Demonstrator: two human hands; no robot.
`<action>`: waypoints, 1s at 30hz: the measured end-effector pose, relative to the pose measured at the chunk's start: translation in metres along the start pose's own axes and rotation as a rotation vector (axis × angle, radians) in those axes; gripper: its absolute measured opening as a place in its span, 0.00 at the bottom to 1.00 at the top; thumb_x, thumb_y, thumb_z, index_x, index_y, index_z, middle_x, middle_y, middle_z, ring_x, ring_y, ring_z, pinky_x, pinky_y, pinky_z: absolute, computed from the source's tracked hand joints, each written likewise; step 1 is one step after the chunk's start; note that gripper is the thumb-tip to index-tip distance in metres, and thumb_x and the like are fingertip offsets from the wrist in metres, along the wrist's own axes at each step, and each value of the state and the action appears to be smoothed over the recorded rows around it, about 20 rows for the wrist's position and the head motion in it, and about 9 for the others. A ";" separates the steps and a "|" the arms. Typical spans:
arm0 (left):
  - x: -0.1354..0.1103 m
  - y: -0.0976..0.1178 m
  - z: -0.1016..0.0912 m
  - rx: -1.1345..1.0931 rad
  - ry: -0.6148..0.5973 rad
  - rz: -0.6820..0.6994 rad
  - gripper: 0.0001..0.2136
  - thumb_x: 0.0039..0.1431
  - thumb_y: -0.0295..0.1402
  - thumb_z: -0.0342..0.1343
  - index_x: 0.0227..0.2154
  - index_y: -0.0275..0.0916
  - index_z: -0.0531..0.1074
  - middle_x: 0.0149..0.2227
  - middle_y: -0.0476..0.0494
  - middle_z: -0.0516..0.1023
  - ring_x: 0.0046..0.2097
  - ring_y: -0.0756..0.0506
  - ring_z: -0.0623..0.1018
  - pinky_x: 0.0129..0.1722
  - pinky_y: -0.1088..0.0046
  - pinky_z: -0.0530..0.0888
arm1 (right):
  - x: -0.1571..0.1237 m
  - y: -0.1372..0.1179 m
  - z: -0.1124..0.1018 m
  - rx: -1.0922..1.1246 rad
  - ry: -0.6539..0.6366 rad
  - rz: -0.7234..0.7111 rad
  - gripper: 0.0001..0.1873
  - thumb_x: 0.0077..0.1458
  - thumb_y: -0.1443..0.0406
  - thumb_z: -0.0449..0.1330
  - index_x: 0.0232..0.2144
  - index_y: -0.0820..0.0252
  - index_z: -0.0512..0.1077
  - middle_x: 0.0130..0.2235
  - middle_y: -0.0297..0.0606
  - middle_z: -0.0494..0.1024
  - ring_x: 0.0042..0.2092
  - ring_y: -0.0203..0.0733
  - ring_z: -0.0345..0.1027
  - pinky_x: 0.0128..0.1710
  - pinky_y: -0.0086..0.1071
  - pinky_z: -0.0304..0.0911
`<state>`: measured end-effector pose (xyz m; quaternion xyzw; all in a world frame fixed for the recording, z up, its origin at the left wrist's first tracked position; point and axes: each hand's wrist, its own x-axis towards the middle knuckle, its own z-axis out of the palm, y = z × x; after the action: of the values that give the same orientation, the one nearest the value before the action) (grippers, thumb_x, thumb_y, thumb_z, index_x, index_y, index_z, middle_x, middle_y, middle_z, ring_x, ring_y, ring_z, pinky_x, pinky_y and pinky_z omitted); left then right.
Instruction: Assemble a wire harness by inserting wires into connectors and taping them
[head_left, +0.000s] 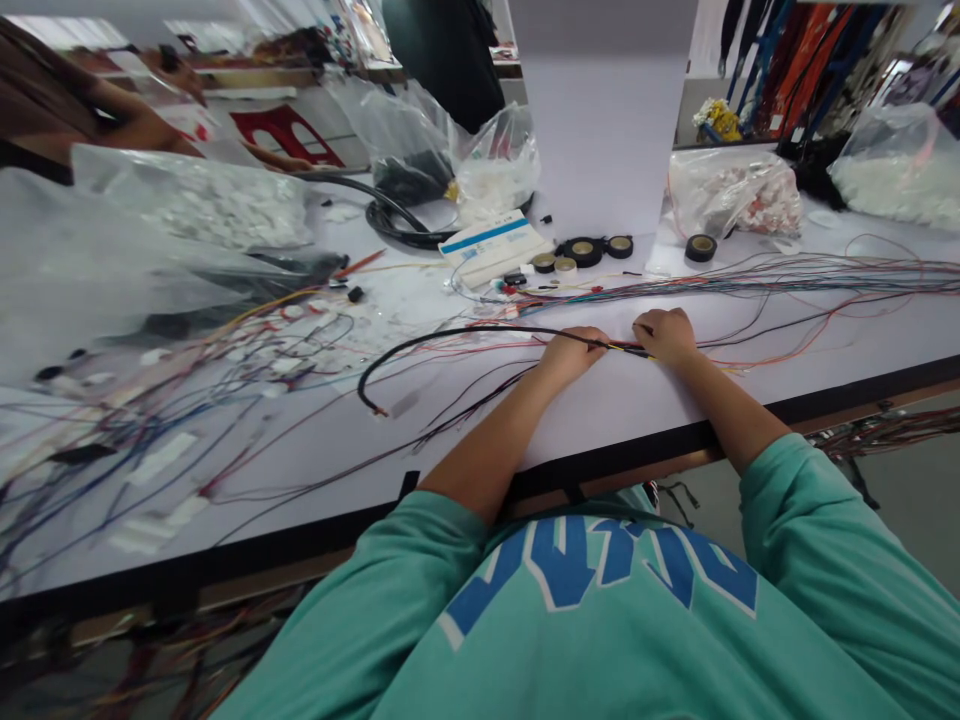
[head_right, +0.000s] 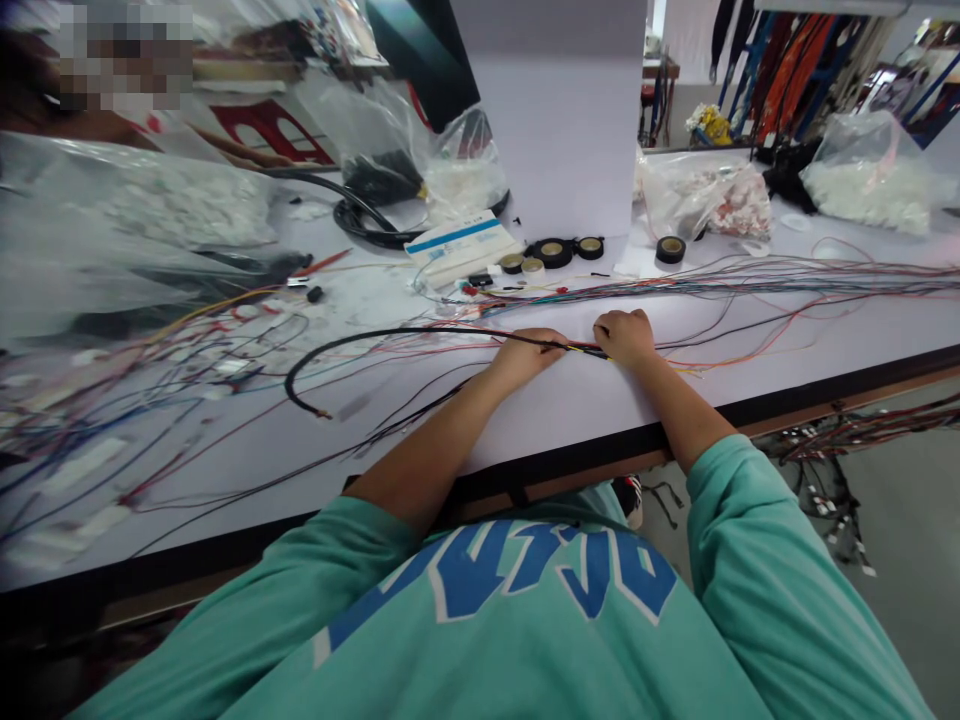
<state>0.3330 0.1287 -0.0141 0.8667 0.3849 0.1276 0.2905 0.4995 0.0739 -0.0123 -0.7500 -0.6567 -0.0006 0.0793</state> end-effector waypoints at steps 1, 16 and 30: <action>0.000 0.002 0.000 0.047 0.001 -0.015 0.09 0.55 0.27 0.52 0.38 0.39 0.75 0.39 0.45 0.78 0.41 0.47 0.74 0.42 0.75 0.68 | 0.000 0.000 0.000 -0.002 0.002 -0.002 0.18 0.55 0.67 0.45 0.34 0.59 0.75 0.38 0.40 0.77 0.40 0.41 0.67 0.40 0.34 0.51; -0.008 0.019 -0.005 -0.172 -0.082 -0.281 0.16 0.62 0.38 0.43 0.37 0.35 0.74 0.29 0.42 0.77 0.25 0.49 0.72 0.26 0.73 0.66 | -0.001 0.004 0.000 -0.023 0.050 -0.055 0.17 0.54 0.66 0.47 0.33 0.60 0.76 0.35 0.41 0.78 0.38 0.41 0.68 0.39 0.34 0.51; -0.138 -0.040 -0.095 -1.547 0.523 -0.322 0.20 0.66 0.35 0.36 0.22 0.37 0.67 0.25 0.49 0.70 0.20 0.58 0.62 0.15 0.88 0.60 | 0.002 0.014 0.007 -0.058 0.103 -0.077 0.17 0.54 0.65 0.47 0.33 0.59 0.76 0.37 0.41 0.78 0.39 0.42 0.68 0.39 0.33 0.52</action>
<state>0.1741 0.0863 0.0382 0.2992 0.3630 0.5102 0.7200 0.5123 0.0747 -0.0209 -0.7250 -0.6800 -0.0611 0.0912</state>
